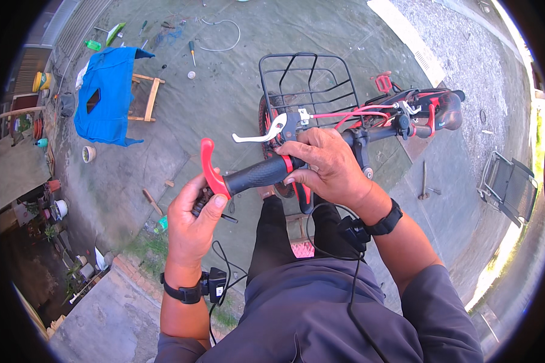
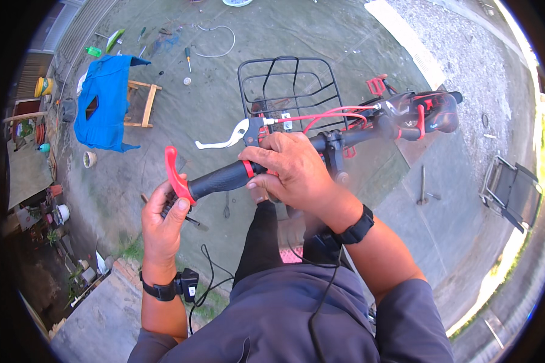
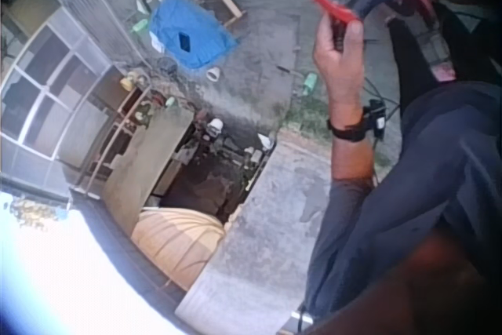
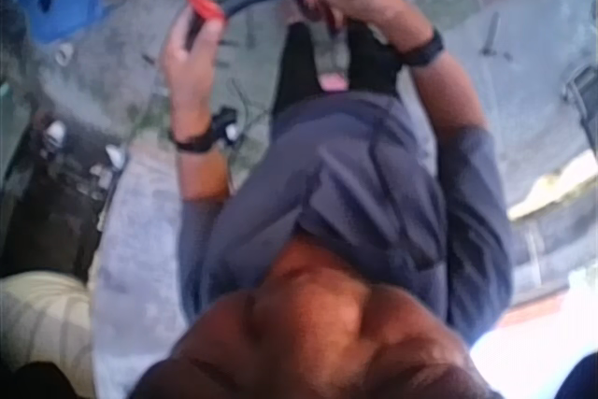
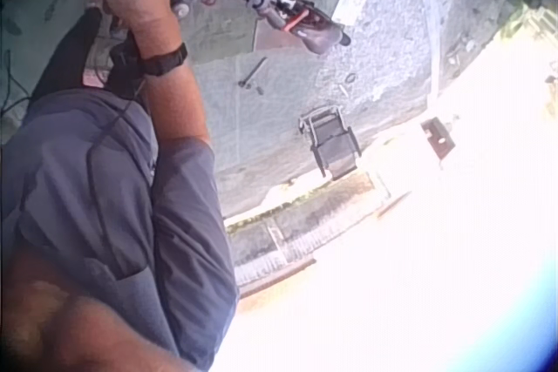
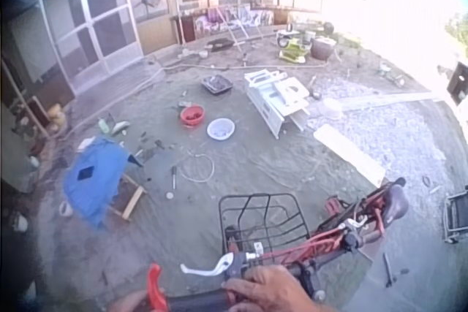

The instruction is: The person uses a bicycle multi-tool to adjust the brake lever and handlebar components. They select a hex key from the tool and use it to tighten bolts on the bicycle.

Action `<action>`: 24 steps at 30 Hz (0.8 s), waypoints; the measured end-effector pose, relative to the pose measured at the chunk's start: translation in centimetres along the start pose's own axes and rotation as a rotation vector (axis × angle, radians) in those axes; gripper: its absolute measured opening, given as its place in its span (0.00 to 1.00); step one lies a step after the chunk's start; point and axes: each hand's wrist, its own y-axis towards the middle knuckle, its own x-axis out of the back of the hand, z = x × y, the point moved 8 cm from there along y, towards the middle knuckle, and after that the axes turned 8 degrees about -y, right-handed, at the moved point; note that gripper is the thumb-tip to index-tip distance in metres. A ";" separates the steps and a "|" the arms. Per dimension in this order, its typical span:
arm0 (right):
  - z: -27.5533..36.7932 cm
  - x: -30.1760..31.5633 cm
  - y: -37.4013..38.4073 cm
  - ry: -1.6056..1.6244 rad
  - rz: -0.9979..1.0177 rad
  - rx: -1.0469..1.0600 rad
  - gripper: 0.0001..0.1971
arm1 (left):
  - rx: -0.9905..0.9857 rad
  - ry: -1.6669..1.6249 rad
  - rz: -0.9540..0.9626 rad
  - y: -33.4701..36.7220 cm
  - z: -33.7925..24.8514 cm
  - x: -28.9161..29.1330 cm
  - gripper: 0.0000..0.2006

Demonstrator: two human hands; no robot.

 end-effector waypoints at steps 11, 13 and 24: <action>-0.2 0.2 0.2 -0.010 0.089 -0.018 0.27 | 0.014 -0.085 0.015 0.1 0.4 -0.2 0.26; 0.0 0.1 0.1 -0.010 0.116 -0.031 0.29 | -0.017 -0.139 0.016 0.1 0.6 -0.3 0.28; 6.5 1.1 1.8 -0.343 -0.036 0.119 0.28 | 0.390 -0.625 -0.187 -1.7 10.1 4.4 0.23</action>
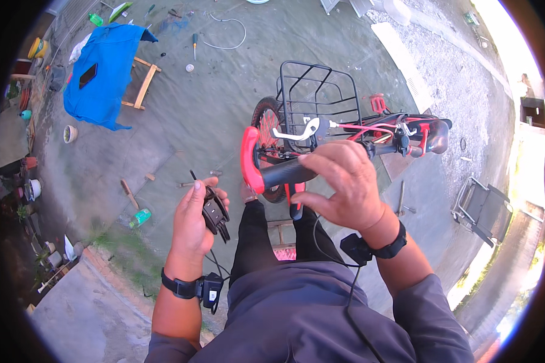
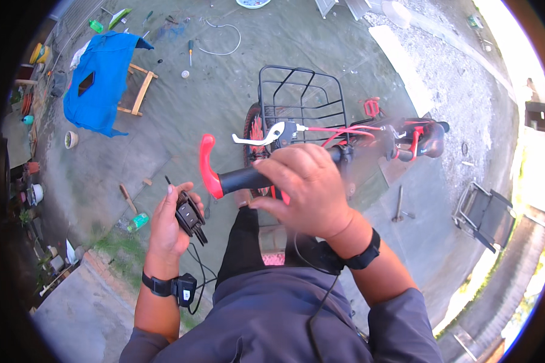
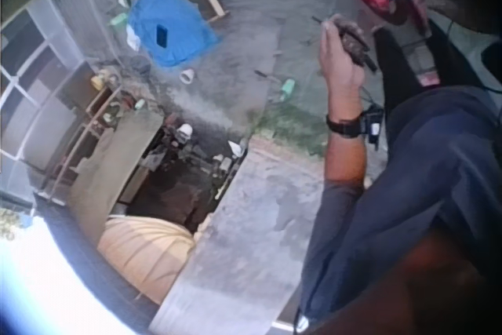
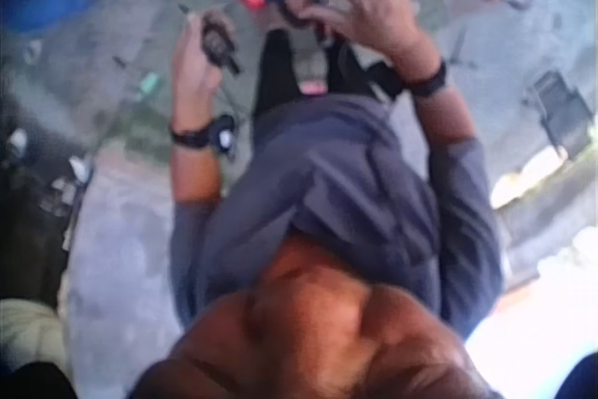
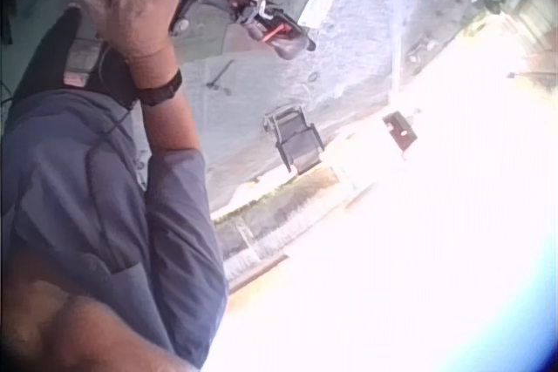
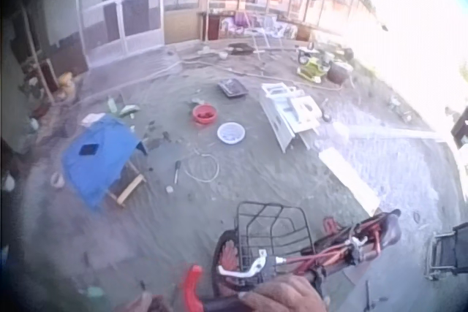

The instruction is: The person uses a bicycle multi-tool to adjust the brake lever and handlebar components. They select a hex key from the tool and use it to tighten bolts on the bicycle.

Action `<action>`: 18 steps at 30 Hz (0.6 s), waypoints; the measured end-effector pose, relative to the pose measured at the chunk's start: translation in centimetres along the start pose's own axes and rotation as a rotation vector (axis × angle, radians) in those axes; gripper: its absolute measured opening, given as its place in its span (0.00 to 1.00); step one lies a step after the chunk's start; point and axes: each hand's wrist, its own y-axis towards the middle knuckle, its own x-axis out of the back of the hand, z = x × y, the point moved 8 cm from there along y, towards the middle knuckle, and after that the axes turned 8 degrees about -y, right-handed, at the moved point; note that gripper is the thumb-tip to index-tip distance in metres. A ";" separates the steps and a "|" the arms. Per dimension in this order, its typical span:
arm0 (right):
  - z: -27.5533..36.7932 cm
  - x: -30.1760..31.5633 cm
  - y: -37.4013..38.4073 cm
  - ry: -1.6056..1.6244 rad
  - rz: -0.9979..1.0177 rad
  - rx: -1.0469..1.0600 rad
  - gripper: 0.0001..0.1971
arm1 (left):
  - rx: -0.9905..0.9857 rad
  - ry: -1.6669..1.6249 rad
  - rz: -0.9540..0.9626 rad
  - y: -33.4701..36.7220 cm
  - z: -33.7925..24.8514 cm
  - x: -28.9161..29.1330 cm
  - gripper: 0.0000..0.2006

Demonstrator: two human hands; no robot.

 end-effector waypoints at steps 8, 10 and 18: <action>2.7 -5.3 3.2 0.006 0.328 -0.012 0.23 | 0.382 -0.201 -0.050 -1.5 5.3 3.6 0.15; 2.6 -5.7 3.4 -0.022 0.316 -0.001 0.21 | 0.417 -0.149 -0.025 -1.9 5.7 3.7 0.15; 2.0 -7.2 3.4 -0.129 0.375 -0.037 0.11 | 0.254 0.016 0.076 -2.7 3.1 1.4 0.19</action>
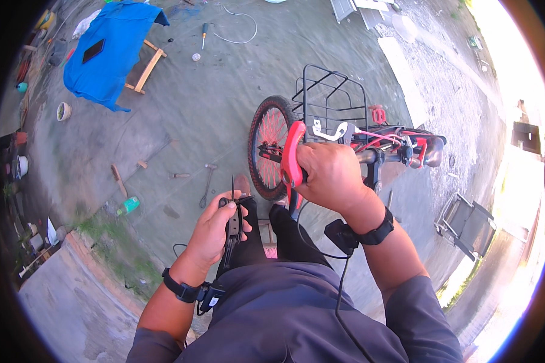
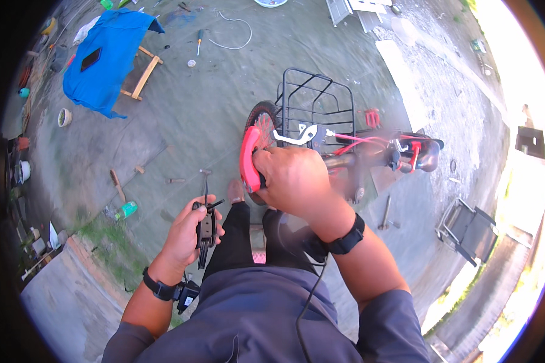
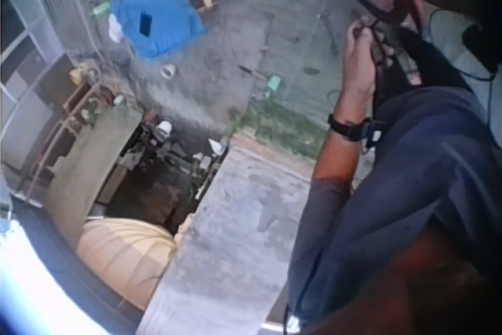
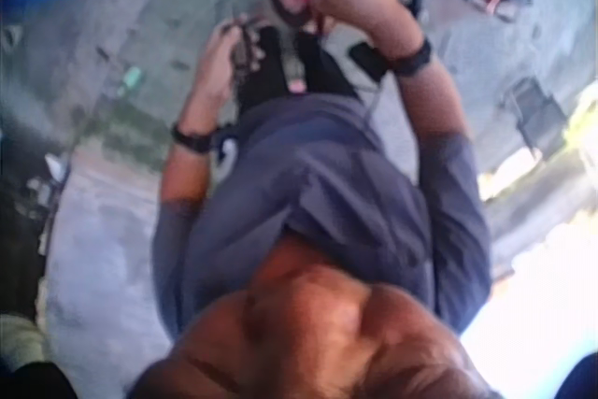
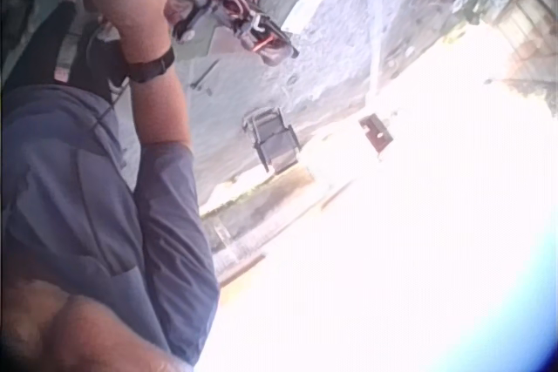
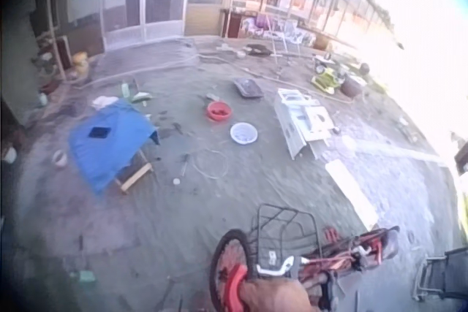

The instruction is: The person uses a bicycle multi-tool to adjust the brake lever and handlebar components. They select a hex key from the tool and use it to tighten bolts on the bicycle.

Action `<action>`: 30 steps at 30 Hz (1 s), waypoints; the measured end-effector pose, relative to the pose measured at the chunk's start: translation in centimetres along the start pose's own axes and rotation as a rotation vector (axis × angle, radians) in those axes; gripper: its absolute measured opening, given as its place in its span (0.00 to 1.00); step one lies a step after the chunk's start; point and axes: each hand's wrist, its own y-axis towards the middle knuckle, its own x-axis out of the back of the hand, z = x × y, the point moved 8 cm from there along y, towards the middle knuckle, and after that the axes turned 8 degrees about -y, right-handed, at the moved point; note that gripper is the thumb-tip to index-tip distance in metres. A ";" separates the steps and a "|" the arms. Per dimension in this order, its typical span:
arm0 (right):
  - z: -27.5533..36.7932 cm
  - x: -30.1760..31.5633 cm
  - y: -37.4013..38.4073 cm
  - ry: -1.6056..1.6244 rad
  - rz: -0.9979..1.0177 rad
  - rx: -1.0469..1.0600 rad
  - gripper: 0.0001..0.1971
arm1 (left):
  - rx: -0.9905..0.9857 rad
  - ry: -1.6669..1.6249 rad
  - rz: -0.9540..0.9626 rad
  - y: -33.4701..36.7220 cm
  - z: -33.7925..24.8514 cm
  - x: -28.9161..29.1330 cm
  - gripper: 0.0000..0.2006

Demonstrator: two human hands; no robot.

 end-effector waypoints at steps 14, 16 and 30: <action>0.2 0.4 0.1 -0.052 -0.028 0.018 0.11 | -0.235 0.045 0.214 -0.1 -4.2 -3.5 0.20; 0.2 0.8 0.2 -0.030 -0.038 -0.007 0.11 | -0.215 0.057 0.285 0.7 -4.6 -4.4 0.18; 1.4 1.0 0.6 -0.172 0.014 0.024 0.12 | -0.183 0.080 0.483 3.3 -5.2 -6.3 0.20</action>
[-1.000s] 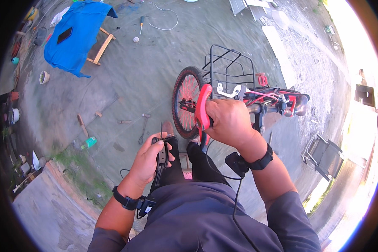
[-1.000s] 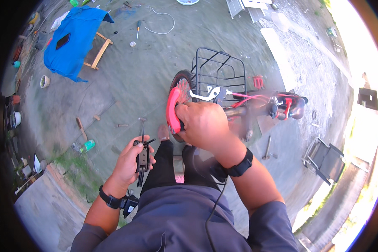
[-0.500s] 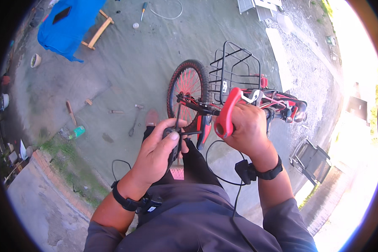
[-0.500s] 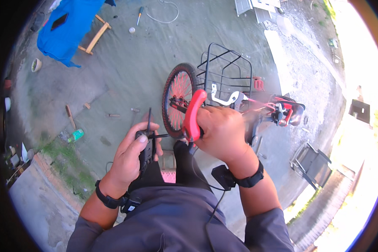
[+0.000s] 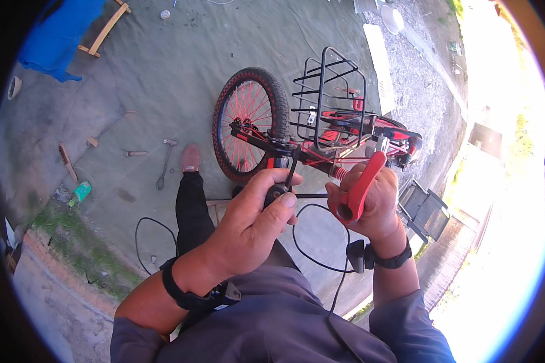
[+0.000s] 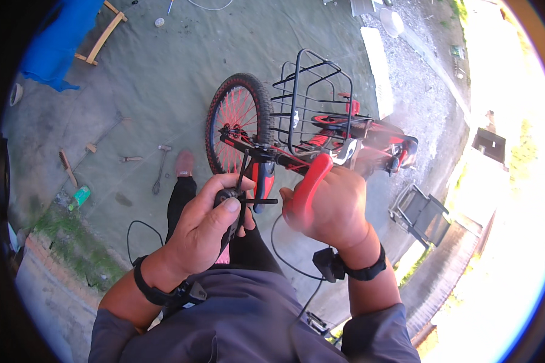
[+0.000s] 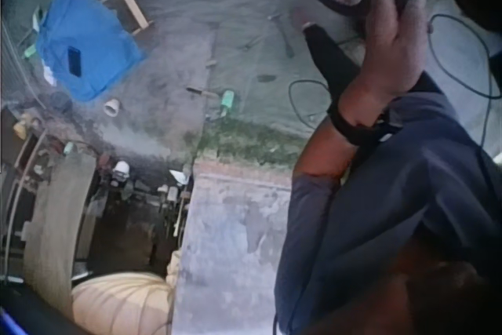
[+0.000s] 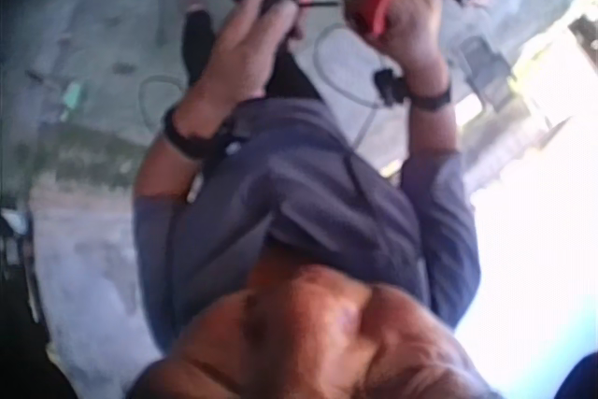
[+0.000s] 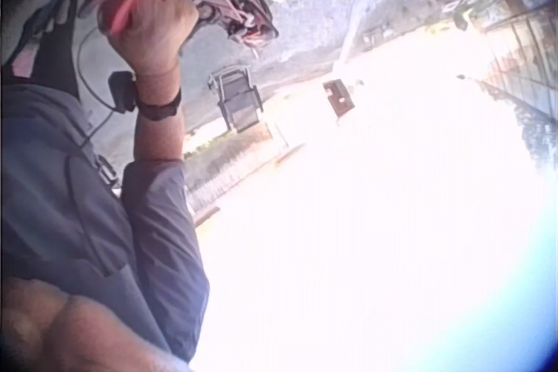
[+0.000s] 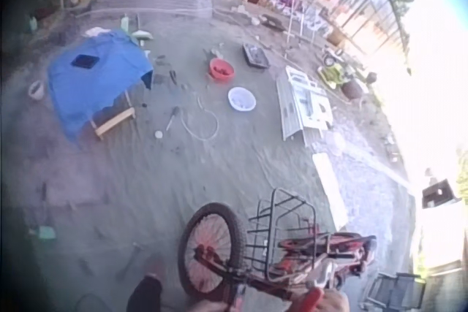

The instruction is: The person uses a bicycle multi-tool to adjust the brake lever and handlebar components. They select a hex key from the tool and use it to tighten bolts on the bicycle.

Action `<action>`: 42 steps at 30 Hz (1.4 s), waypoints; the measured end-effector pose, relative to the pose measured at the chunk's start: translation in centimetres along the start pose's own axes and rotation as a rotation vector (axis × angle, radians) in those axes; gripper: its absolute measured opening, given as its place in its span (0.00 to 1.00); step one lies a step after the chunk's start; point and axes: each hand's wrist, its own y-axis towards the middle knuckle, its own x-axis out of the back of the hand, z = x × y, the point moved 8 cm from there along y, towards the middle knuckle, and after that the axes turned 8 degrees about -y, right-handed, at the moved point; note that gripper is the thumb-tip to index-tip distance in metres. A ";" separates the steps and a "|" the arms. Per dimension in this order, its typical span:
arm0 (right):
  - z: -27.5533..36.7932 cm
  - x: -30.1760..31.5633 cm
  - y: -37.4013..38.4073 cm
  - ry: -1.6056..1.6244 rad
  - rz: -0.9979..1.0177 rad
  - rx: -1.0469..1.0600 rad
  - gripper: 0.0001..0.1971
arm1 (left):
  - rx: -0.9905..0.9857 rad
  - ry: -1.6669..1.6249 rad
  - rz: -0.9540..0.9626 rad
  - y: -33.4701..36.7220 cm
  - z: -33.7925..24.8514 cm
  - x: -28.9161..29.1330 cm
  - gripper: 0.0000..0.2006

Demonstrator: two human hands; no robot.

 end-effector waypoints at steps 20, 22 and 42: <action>-0.9 0.0 0.0 0.122 0.033 -0.088 0.12 | 0.011 -0.095 0.035 0.4 0.1 -0.5 0.18; -0.5 0.3 0.3 0.145 0.021 -0.045 0.16 | 0.001 -0.075 0.042 0.4 0.1 -0.5 0.18; -0.8 0.9 0.0 0.381 0.057 0.029 0.22 | 0.159 -0.254 0.092 1.0 0.7 -1.0 0.21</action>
